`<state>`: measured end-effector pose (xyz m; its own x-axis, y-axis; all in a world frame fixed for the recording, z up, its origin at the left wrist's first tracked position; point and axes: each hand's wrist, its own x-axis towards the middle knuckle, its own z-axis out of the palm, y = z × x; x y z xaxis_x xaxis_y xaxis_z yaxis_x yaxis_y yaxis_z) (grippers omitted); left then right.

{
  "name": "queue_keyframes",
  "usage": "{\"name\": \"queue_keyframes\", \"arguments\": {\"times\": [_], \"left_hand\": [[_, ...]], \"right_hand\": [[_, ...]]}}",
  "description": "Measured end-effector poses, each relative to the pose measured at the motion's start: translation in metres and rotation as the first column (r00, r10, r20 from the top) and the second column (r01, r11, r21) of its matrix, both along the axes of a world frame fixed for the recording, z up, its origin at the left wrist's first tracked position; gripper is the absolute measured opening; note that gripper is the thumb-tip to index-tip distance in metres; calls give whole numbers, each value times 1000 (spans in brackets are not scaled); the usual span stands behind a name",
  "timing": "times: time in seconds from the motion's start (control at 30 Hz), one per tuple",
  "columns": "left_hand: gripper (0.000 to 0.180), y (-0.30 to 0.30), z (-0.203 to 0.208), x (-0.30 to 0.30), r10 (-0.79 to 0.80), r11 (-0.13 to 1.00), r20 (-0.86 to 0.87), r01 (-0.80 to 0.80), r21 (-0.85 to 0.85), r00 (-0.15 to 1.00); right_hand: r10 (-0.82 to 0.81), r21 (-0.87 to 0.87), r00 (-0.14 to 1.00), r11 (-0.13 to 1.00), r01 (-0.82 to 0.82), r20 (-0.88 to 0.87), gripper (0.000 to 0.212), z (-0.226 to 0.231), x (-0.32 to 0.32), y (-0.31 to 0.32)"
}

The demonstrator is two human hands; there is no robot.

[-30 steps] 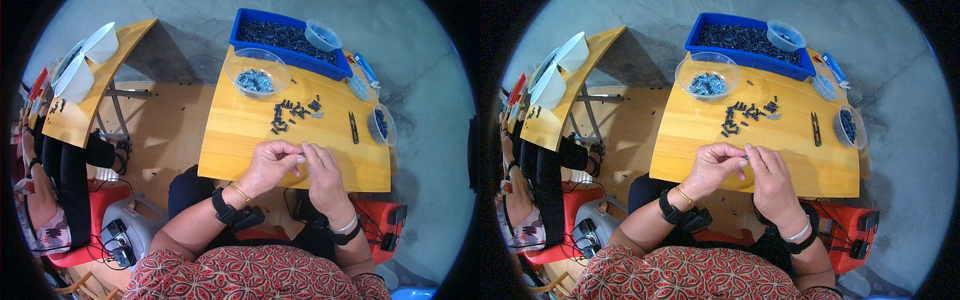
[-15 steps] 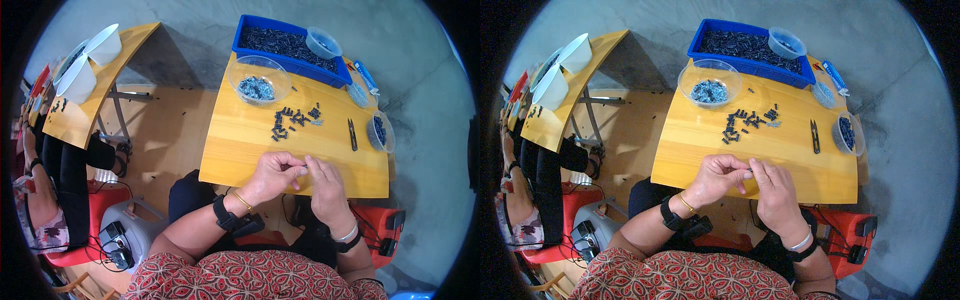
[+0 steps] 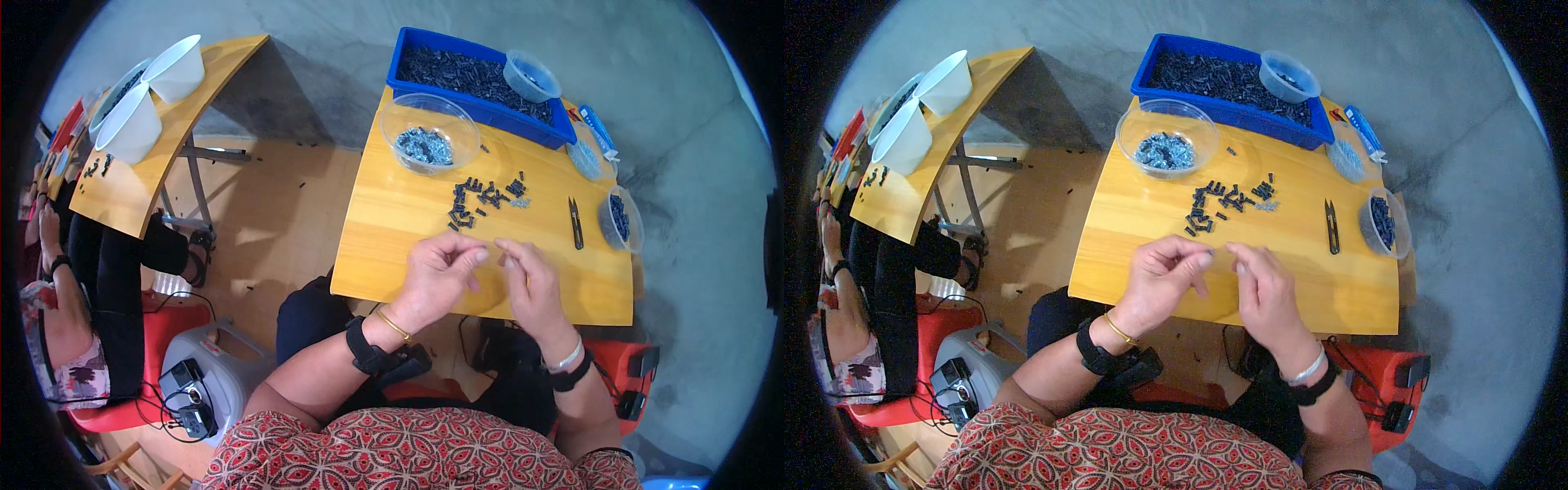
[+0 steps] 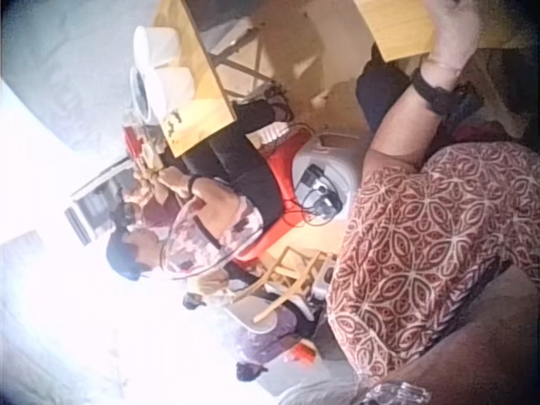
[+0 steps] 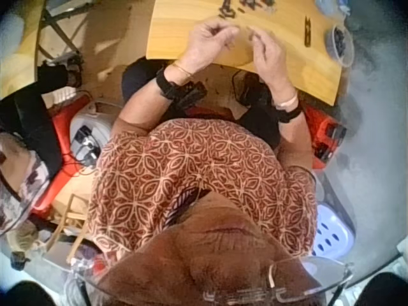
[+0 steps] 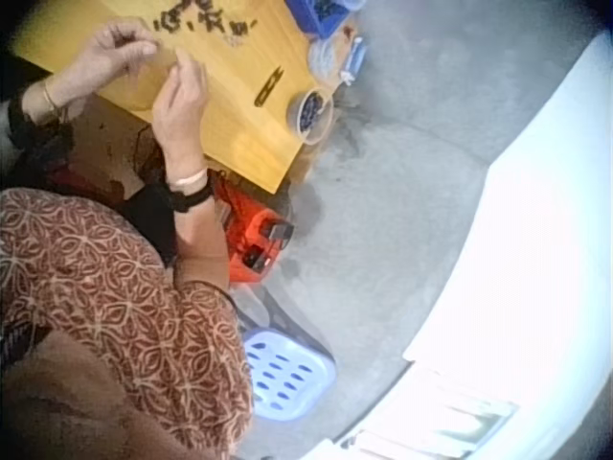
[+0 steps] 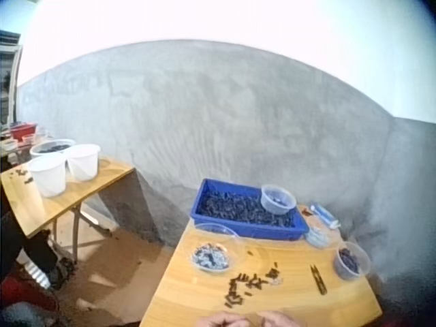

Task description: Assembling small plastic components at a workstation using nippers.

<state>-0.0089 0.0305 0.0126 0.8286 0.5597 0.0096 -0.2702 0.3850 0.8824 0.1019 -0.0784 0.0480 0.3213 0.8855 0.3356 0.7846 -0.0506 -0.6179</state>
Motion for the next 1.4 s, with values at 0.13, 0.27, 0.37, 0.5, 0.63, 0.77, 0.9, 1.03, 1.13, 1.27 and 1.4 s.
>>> {"name": "queue_keyframes", "arguments": {"times": [0.13, 0.27, 0.37, 0.5, 0.63, 0.77, 0.9, 1.03, 1.13, 1.27, 1.4], "left_hand": [[10, 13, -3, 0, 323, 943, 79, -314, -109, 943], [11, 22, -6, -3, 381, 894, 67, -349, -280, 922], [11, 24, -2, -7, 361, 892, 40, -333, -305, 932], [10, 22, -2, -7, 330, 906, 24, -310, -288, 944], [10, 21, -6, -6, 305, 926, 41, -286, -245, 952], [14, 15, -11, 0, 155, 973, 145, -126, -195, 977], [14, 13, -13, -2, 47, 981, 206, -6, -193, 977], [15, 10, -10, 0, -15, 986, 189, 45, -158, 982], [16, 8, -12, 2, -25, 993, 173, 45, -111, 985], [15, 8, -9, 1, -30, 997, 166, 41, -64, 986], [14, 8, -7, 0, -24, 999, 163, 29, -29, 986]], "right_hand": [[1, -45, 1000, 999, 0, 17, 13, -1, 5, 33], [103, -141, 987, 986, -86, 122, 10, 3, 3, 63], [151, -269, 973, 958, -100, 173, 12, -7, 5, 73], [183, -359, 952, 929, -86, 246, 12, -15, 7, 76], [130, -388, 960, 921, -24, 248, 10, -7, 5, 72], [11, -52, 998, 999, -15, -63, 9, -16, 27, 50], [36, 8, 655, 999, -46, -755, 6, 5, 15, 26], [140, 143, 413, 989, -23, -900, 6, 15, 5, 16], [179, 186, 318, 982, -9, -931, 8, 15, 2, 14], [197, 194, 261, 980, -37, -945, 9, 10, 4, 14], [214, 211, 258, 977, -40, -942, 8, 6, 5, 16]]}}
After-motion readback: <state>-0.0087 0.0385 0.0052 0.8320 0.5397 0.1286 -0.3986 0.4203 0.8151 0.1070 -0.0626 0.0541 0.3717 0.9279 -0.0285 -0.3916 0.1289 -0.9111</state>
